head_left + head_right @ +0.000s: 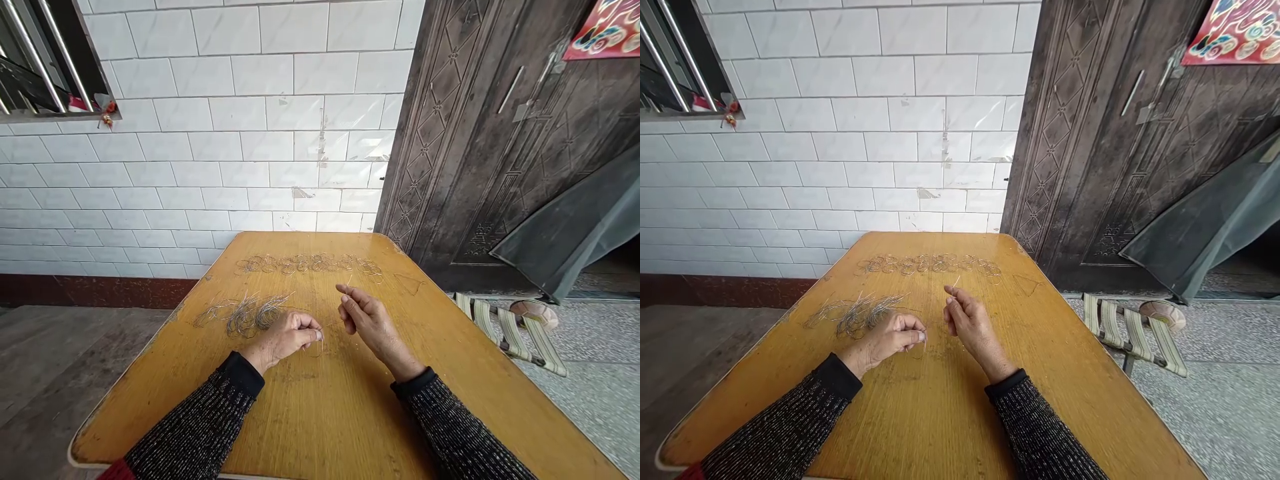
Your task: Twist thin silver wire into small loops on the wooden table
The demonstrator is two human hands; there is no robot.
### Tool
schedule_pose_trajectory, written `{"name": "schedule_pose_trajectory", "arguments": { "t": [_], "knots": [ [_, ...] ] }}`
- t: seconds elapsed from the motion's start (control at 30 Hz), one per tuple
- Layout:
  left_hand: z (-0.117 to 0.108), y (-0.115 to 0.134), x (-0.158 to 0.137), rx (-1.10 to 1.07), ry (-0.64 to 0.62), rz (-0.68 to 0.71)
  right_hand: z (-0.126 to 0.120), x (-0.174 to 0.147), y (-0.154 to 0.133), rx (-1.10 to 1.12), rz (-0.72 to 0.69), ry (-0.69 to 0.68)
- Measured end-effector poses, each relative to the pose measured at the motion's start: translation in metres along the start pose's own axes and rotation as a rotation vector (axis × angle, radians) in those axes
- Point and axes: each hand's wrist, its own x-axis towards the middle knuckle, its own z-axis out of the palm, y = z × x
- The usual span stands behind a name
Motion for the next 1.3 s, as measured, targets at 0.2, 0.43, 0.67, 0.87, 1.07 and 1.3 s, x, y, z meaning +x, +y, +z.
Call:
{"name": "schedule_pose_trajectory", "arguments": {
  "t": [0.2, 0.43, 0.67, 0.87, 1.07, 1.3],
  "knots": [
    [0.004, 0.0, 0.0, -0.023, -0.001, -0.001, 0.004, -0.004, -0.001, 0.136, -0.021, -0.001],
    [-0.001, 0.0, 0.0, -0.01, -0.026, 0.008, 0.007, -0.006, -0.004, 0.162, -0.01, -0.013],
    [-0.002, -0.001, 0.001, 0.047, -0.104, 0.012, 0.003, -0.003, -0.004, 0.085, 0.095, -0.105],
    [-0.002, -0.002, 0.0, 0.062, -0.092, 0.011, 0.002, 0.001, 0.006, 0.042, 0.06, -0.035],
    [-0.003, -0.004, 0.0, 0.105, -0.104, 0.013, 0.0, 0.001, 0.011, -0.084, 0.018, -0.141],
    [-0.003, -0.001, 0.0, 0.081, -0.105, -0.006, -0.005, 0.001, 0.014, -0.29, -0.125, -0.22]
  ]
}}
